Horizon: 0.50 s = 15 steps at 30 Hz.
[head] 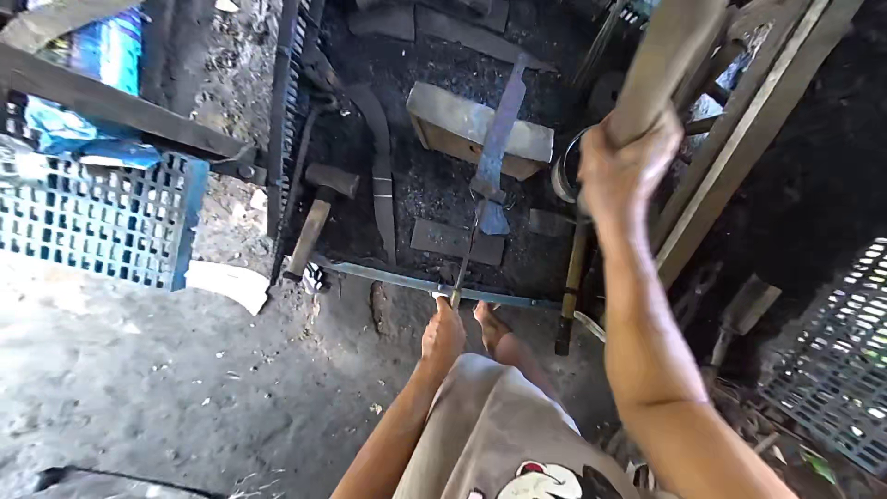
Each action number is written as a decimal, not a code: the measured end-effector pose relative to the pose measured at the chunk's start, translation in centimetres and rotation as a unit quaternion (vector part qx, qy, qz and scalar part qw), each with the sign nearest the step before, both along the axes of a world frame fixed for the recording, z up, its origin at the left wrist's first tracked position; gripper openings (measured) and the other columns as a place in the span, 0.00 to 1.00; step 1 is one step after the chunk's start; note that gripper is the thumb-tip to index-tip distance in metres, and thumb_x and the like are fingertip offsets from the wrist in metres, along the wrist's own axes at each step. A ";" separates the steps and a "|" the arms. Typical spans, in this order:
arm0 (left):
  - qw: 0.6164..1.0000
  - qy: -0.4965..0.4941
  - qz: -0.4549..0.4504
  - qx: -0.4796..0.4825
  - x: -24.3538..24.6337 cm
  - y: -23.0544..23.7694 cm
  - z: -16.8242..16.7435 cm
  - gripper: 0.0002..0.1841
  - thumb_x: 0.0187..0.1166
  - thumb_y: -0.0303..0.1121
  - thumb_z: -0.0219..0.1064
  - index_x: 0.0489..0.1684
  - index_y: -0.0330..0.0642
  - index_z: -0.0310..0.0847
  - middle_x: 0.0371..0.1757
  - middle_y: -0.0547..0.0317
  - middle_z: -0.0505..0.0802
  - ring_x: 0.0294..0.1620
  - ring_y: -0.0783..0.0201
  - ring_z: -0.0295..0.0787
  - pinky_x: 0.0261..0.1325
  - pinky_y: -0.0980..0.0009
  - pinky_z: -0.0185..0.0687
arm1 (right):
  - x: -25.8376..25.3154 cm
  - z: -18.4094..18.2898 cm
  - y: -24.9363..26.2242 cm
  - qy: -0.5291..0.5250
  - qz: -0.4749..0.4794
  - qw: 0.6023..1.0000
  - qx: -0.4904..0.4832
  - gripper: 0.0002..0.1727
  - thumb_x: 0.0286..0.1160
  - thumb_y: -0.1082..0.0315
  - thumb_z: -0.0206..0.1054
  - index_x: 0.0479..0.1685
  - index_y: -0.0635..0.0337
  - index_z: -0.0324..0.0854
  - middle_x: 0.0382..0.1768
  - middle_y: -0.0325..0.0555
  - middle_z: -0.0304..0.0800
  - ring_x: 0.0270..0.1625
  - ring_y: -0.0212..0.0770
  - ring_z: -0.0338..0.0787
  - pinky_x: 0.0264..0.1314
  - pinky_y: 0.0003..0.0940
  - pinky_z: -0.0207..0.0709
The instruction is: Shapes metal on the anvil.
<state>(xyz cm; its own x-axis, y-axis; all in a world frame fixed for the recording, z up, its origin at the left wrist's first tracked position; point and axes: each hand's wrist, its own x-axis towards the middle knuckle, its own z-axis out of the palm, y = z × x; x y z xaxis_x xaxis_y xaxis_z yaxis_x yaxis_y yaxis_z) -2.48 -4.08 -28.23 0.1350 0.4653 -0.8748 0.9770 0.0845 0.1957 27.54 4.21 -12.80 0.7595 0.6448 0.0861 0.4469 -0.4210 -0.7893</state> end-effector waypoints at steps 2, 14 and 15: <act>1.000 0.001 0.007 0.000 0.0 0.1 -0.3 0.27 0.92 0.42 0.54 0.87 0.43 0.58 0.53 0.39 0.93 0.50 0.41 0.95 0.53 0.41 0.90 | -2.0 -7.9 -1.0 0.078 -0.019 0.990 -0.116 0.20 0.62 0.69 0.74 0.55 0.66 0.81 0.32 0.49 0.88 0.30 0.42 0.89 0.34 0.44 0.86; 1.000 0.004 -0.007 0.013 -1.4 -0.4 -0.1 0.28 0.93 0.44 0.49 0.88 0.42 0.57 0.58 0.38 0.93 0.56 0.40 0.94 0.57 0.40 0.89 | -0.9 6.4 -2.9 0.089 0.028 0.990 -0.110 0.17 0.61 0.68 0.72 0.51 0.60 0.81 0.27 0.43 0.88 0.21 0.39 0.88 0.23 0.41 0.88; 1.000 0.009 -0.004 0.010 -1.2 -0.2 0.1 0.27 0.94 0.45 0.48 0.88 0.42 0.57 0.58 0.38 0.93 0.56 0.41 0.95 0.57 0.41 0.89 | -0.6 7.4 -2.4 0.054 0.026 0.995 -0.085 0.16 0.60 0.67 0.72 0.49 0.59 0.81 0.28 0.41 0.88 0.21 0.37 0.88 0.23 0.39 0.88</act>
<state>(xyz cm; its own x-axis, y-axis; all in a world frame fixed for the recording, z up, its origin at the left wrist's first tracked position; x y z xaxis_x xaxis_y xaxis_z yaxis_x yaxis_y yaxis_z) -3.66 -4.30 -28.14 0.1241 0.4824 -0.8671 0.9809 0.0721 0.1804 26.92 1.84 -5.43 0.7239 0.6815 -0.1072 0.3882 -0.5310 -0.7532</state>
